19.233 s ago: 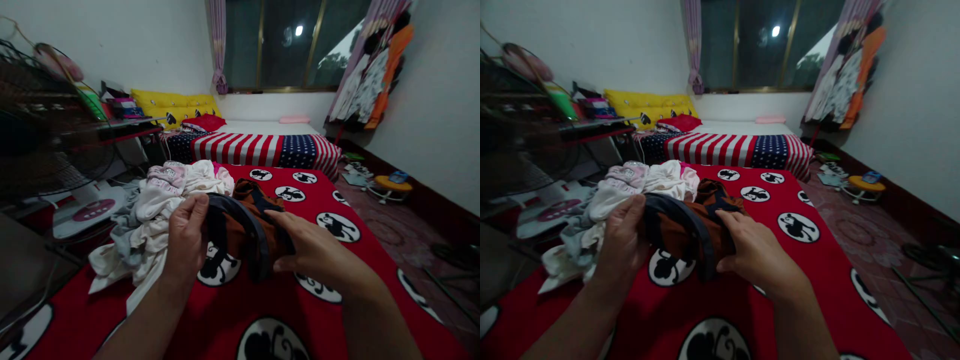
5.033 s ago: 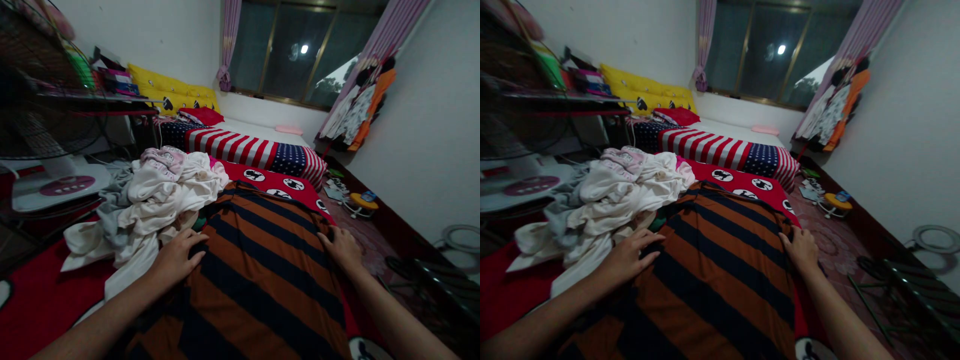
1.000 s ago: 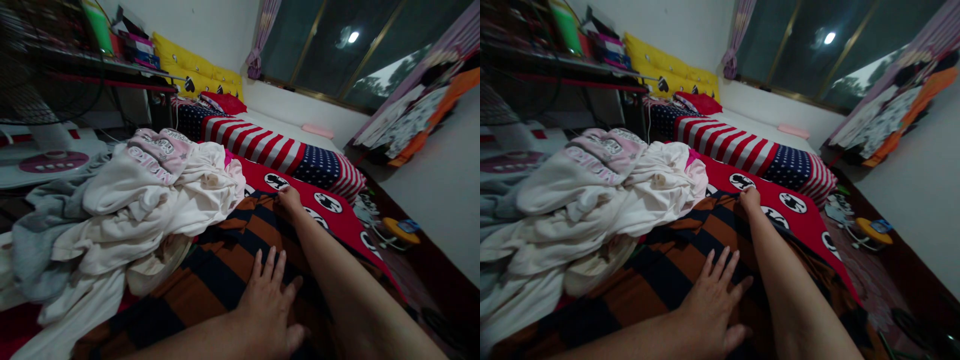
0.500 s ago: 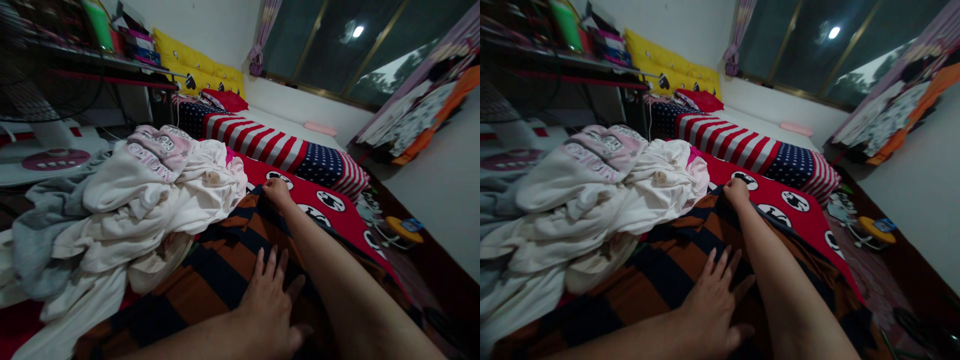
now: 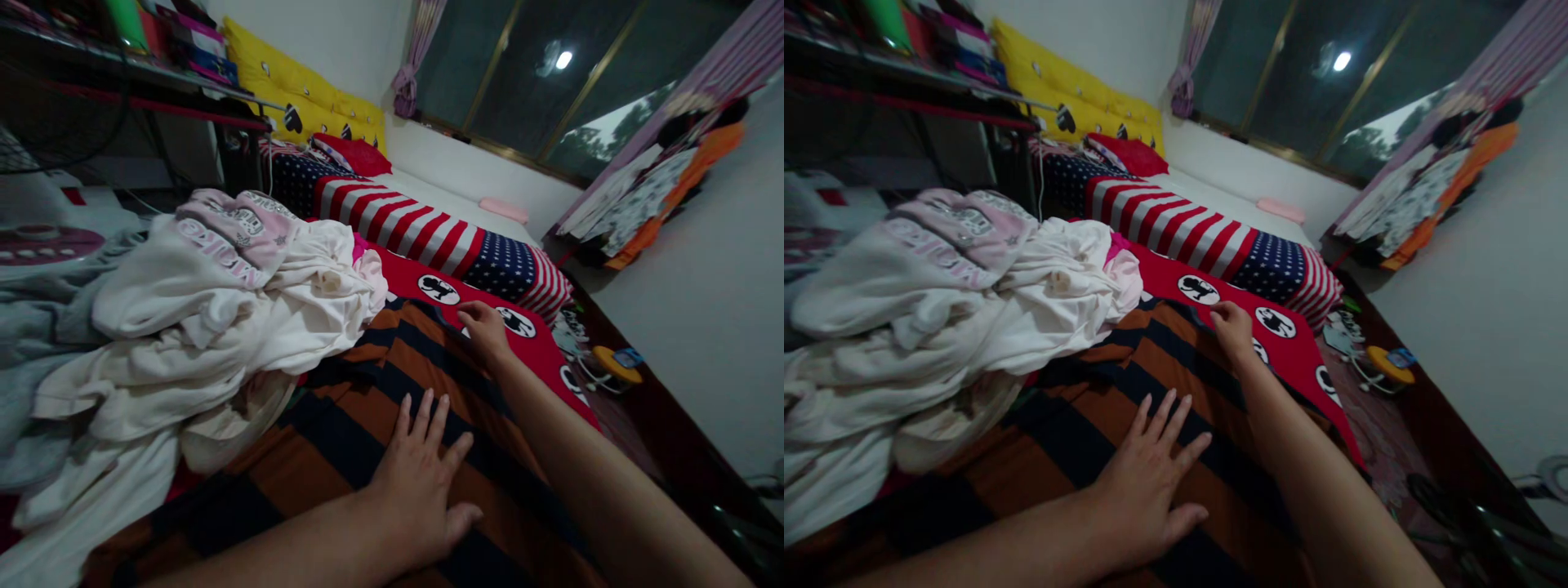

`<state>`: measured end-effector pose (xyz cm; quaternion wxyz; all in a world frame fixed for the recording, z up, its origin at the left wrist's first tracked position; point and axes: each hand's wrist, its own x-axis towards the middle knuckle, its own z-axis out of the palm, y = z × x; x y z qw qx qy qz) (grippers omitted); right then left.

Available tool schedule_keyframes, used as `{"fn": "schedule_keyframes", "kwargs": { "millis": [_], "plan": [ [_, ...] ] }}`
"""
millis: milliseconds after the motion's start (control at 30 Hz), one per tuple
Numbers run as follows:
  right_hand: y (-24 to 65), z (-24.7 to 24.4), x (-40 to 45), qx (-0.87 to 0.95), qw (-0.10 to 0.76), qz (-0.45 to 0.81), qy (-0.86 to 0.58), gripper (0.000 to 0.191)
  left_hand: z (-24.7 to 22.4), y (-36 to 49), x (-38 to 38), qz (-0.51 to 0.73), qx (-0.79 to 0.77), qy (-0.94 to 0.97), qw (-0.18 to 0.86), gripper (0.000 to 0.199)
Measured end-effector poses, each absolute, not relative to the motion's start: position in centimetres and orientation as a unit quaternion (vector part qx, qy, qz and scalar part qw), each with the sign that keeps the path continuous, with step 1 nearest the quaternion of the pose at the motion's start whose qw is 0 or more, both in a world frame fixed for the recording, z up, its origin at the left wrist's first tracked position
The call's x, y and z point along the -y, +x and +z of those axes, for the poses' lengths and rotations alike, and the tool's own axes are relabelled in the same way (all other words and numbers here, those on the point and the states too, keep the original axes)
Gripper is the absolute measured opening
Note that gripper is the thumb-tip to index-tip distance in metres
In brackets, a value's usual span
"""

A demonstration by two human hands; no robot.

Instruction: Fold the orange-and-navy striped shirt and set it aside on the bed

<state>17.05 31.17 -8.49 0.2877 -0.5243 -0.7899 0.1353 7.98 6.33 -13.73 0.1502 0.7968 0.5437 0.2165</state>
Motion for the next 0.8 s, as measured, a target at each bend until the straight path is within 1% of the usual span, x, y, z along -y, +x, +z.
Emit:
{"fn": "schedule_keyframes", "kwargs": {
  "millis": [67,100,167,233,267,367,433,600,700,800],
  "plan": [
    [22.0,-7.7,-31.4,0.763,0.28,0.094,-0.576,0.027,-13.8,8.0,-6.4,0.224,-0.545,0.794,0.148,0.073],
    [24.4,-7.5,-31.5,0.75,0.256,0.075,-0.605,0.03,-13.8,8.1,-6.4,0.227,-0.546,0.793,0.148,0.073],
    [28.3,-7.6,-31.7,0.742,0.134,0.068,-0.654,0.037,-13.9,8.1,-6.4,0.23,-0.548,0.791,0.149,0.073],
    [30.9,-8.1,-31.8,0.756,0.052,0.081,-0.648,0.036,-13.9,8.1,-6.4,0.229,-0.547,0.791,0.149,0.073],
    [31.6,-8.4,-31.8,0.767,0.043,0.082,-0.635,0.033,-13.9,8.1,-6.4,0.229,-0.547,0.792,0.147,0.073],
    [32.3,-9.2,-31.9,0.761,0.083,0.021,-0.643,0.028,-13.8,8.0,-6.4,0.226,-0.546,0.793,0.146,0.073],
    [31.9,-9.8,-31.8,0.727,0.098,-0.031,-0.679,0.028,-13.7,8.0,-6.3,0.222,-0.546,0.794,0.149,0.073],
    [30.6,-11.8,-31.3,0.67,0.084,-0.109,-0.729,0.036,-13.8,8.0,-6.3,0.224,-0.545,0.794,0.149,0.073],
    [30.4,-11.6,-31.8,0.685,0.04,-0.093,-0.721,0.041,-14.0,7.9,-6.5,0.222,-0.54,0.798,0.147,0.074],
    [30.3,-9.9,-32.1,0.707,0.003,-0.054,-0.705,0.039,-13.8,7.7,-6.5,0.218,-0.536,0.802,0.147,0.075]
  ]
}}
